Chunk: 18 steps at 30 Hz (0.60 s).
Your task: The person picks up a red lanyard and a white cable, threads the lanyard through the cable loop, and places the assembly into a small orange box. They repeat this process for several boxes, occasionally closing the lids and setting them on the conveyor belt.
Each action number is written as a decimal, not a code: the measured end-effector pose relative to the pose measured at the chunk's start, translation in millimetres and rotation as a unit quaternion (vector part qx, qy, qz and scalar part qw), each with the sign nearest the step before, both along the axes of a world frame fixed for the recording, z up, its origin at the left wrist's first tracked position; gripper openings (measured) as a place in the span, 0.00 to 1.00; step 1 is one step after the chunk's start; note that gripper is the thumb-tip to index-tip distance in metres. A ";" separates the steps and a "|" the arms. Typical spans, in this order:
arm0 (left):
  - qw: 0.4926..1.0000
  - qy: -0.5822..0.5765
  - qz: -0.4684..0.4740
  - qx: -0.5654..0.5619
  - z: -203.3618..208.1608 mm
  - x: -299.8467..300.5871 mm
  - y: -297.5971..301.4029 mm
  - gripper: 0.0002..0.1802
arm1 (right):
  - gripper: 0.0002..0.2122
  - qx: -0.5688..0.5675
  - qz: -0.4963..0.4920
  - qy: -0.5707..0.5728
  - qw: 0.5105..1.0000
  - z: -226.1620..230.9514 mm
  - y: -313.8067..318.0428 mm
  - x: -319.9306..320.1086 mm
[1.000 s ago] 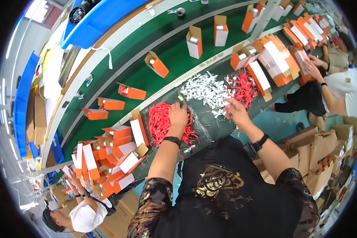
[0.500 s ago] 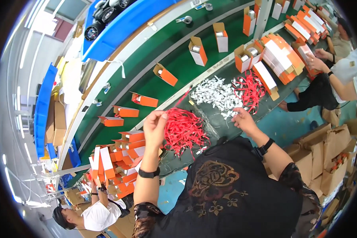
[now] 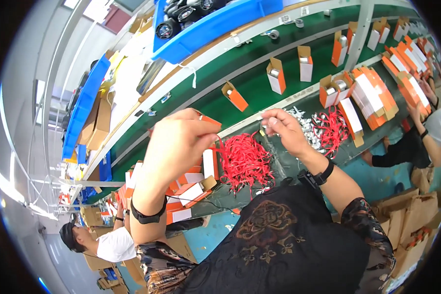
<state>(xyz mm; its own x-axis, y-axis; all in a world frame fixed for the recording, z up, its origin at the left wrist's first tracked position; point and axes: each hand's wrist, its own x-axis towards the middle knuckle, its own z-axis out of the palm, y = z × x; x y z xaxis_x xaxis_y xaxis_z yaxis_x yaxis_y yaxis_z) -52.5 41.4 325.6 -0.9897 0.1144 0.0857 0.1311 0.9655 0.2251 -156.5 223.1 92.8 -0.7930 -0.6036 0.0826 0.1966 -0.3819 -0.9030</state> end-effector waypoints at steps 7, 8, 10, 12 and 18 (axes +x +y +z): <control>0.994 -0.074 -0.003 0.084 -22.7 7.5 4.3 0.12 | 0.09 0.037 0.157 0.393 0.905 69.7 -35.0 29.1; 0.986 -0.103 0.019 0.133 -20.9 9.8 1.7 0.12 | 0.09 0.039 0.160 0.394 0.904 66.6 -33.8 28.8; 0.985 -0.108 0.034 0.129 -17.9 16.1 -8.6 0.11 | 0.08 0.026 0.130 0.385 0.913 52.0 -29.8 25.1; 0.984 -0.126 0.053 0.114 -17.4 21.6 -20.0 0.09 | 0.09 0.038 0.128 0.373 0.918 39.7 -22.8 18.9; 0.948 -0.115 0.087 0.284 -24.9 24.9 -13.0 0.06 | 0.10 0.065 0.089 0.351 0.930 4.0 -16.1 16.3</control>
<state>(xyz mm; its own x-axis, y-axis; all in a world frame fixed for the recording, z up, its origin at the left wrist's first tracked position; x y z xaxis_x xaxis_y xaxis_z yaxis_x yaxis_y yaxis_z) -27.6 28.4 300.7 -0.9894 -0.0525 -0.1353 -0.1344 0.6832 0.7178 -140.2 207.0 96.8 -0.4576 -0.7619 0.4585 -0.4090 -0.2775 -0.8693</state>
